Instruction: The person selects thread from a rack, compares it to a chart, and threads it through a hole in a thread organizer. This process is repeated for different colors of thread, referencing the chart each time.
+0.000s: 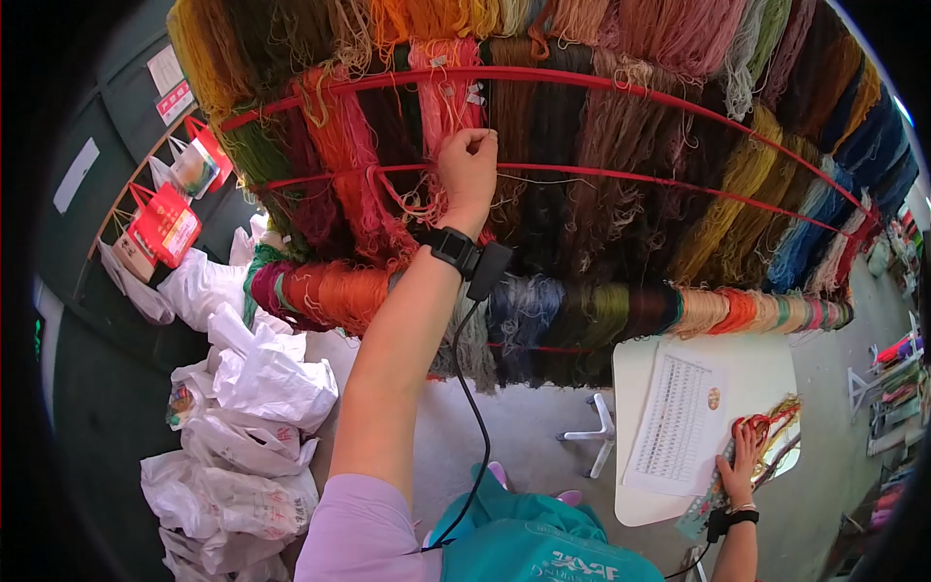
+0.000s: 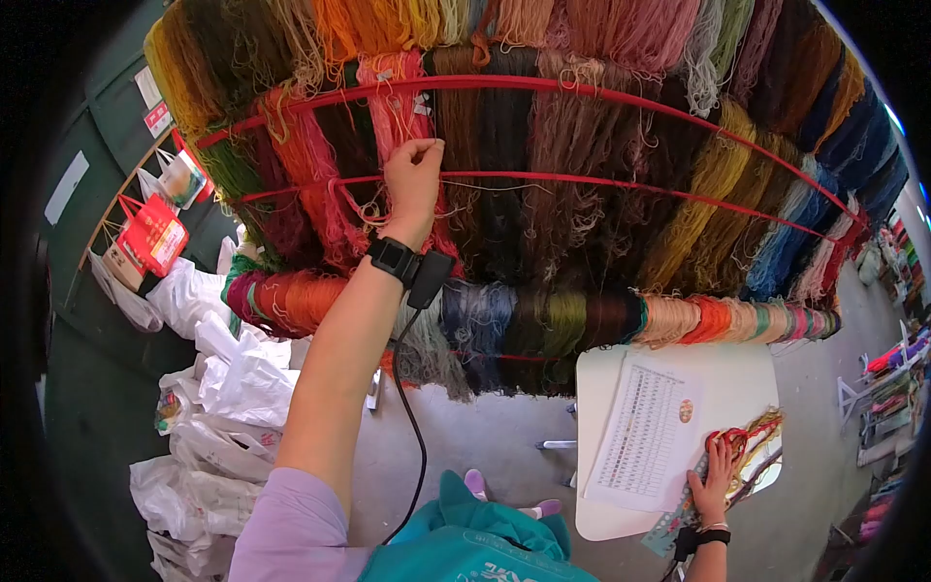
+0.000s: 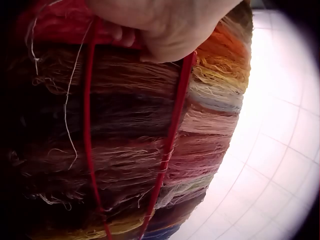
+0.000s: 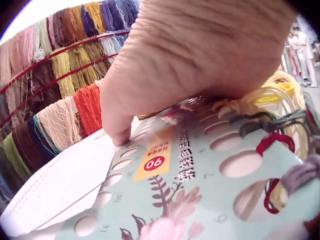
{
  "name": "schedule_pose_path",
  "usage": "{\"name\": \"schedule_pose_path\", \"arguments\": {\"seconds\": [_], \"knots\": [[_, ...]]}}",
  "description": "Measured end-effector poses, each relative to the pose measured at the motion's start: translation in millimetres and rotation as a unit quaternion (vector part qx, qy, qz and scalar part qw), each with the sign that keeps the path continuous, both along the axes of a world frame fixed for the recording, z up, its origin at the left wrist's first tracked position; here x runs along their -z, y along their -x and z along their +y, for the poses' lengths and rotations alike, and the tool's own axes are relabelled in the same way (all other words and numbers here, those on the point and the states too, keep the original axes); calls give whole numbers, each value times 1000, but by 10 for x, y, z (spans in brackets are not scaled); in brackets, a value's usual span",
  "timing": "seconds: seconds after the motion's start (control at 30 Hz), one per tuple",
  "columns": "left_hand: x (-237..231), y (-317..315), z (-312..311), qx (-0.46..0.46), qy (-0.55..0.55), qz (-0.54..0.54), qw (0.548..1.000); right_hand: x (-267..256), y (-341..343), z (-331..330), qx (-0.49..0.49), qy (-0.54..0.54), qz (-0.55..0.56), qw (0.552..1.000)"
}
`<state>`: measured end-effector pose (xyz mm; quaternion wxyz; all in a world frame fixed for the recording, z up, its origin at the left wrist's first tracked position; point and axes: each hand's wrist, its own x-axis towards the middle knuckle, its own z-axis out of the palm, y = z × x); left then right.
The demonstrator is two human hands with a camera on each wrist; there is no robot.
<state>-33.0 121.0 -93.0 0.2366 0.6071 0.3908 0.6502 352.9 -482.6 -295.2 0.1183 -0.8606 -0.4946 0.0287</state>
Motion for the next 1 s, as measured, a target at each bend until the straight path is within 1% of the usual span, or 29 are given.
{"name": "schedule_pose_path", "arguments": {"seconds": [0.13, 0.23, 0.33, 0.43, 0.63, 0.73, 0.83, 0.87, 0.93, 1.0], "knots": [[-25, -9, 8, -5, -24, -6, 1000, 9, -5, -15, 5, 4, -2, 1000], [-152, -29, -31, -37, -37, 36, 998, -70, 55, 21, 11, 14, 9, 1000], [-177, -45, 54, -47, -39, 57, 997, -106, 86, 34, 17, 22, 10, 1000], [-160, -56, 97, -55, -32, 52, 997, -71, 63, 29, 18, 18, 9, 1000], [-64, -11, 112, -46, -54, 15, 997, -22, 33, 3, 16, 9, -1, 1000], [-28, -10, 151, -40, -71, 14, 997, 0, 16, -6, 11, 7, -6, 1000], [-44, 18, 73, 91, -10, -87, 992, 12, 2, 2, 7, 10, -18, 1000], [-52, 32, 31, 149, 25, -128, 980, 16, 1, -6, 7, 13, -22, 1000], [-232, 87, -199, 262, 99, -206, 938, 51, -32, -17, -3, -2, -27, 1000], [-192, 46, -69, 180, 28, -128, 975, 1, 15, 8, 3, 6, -27, 1000]]}}
